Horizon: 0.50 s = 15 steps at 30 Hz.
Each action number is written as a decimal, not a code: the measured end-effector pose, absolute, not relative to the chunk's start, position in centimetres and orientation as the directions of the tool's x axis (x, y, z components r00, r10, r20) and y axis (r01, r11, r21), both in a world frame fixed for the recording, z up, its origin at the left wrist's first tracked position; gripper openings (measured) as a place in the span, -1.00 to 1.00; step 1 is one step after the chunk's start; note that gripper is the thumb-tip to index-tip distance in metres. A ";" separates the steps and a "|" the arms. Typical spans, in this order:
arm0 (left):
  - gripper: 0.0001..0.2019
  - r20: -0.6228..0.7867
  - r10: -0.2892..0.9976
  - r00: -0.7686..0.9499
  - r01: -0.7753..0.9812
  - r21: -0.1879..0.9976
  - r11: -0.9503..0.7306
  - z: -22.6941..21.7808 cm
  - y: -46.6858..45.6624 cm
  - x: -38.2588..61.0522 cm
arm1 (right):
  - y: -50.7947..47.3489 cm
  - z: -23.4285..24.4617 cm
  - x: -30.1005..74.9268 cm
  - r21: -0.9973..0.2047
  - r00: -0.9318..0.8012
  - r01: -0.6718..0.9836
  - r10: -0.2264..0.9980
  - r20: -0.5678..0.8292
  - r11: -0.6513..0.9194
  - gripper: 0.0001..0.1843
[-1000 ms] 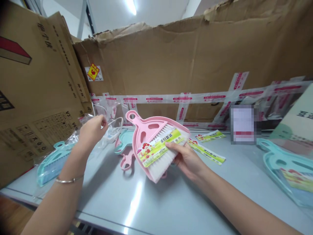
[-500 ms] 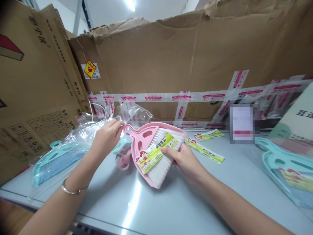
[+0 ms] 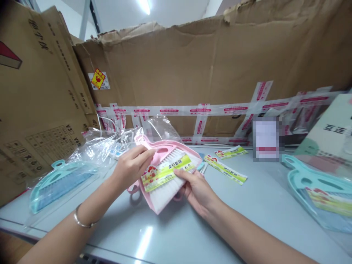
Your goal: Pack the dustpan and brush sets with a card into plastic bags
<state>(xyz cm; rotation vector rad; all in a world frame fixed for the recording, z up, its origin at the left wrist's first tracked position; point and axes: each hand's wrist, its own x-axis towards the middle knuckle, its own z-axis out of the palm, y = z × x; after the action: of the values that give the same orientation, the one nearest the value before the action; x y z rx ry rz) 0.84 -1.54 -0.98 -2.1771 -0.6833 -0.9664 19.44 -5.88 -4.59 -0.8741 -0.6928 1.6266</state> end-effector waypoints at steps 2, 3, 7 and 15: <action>-0.83 0.786 0.215 0.580 0.683 -0.324 -0.655 -0.9 -1.4 0.7 | -5.6 -4.4 19.6 -0.747 -0.050 -0.637 0.978 -0.204 -0.188 -0.50; -0.83 0.786 0.220 0.578 0.683 -0.318 -0.657 -0.9 -1.4 0.7 | -5.5 -4.3 19.6 -0.719 -0.016 -0.676 0.978 -0.208 -0.163 -0.49; -0.80 0.770 0.208 0.603 0.656 -0.330 -0.679 -1.0 -1.5 0.8 | -5.7 -4.2 19.5 -0.725 0.042 -0.684 0.988 -0.149 -0.081 -0.53; -0.79 0.706 0.103 0.701 0.545 -0.437 -0.715 -1.6 -2.4 1.7 | -7.3 -4.8 17.8 -0.719 -0.089 -0.669 0.981 -0.174 -0.188 -0.56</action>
<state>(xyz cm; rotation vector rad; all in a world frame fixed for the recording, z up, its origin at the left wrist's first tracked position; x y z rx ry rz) 1.72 -2.36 -1.55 -2.2579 -0.4922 -0.8851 17.81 -7.30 -4.76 -0.7598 -0.5559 1.6242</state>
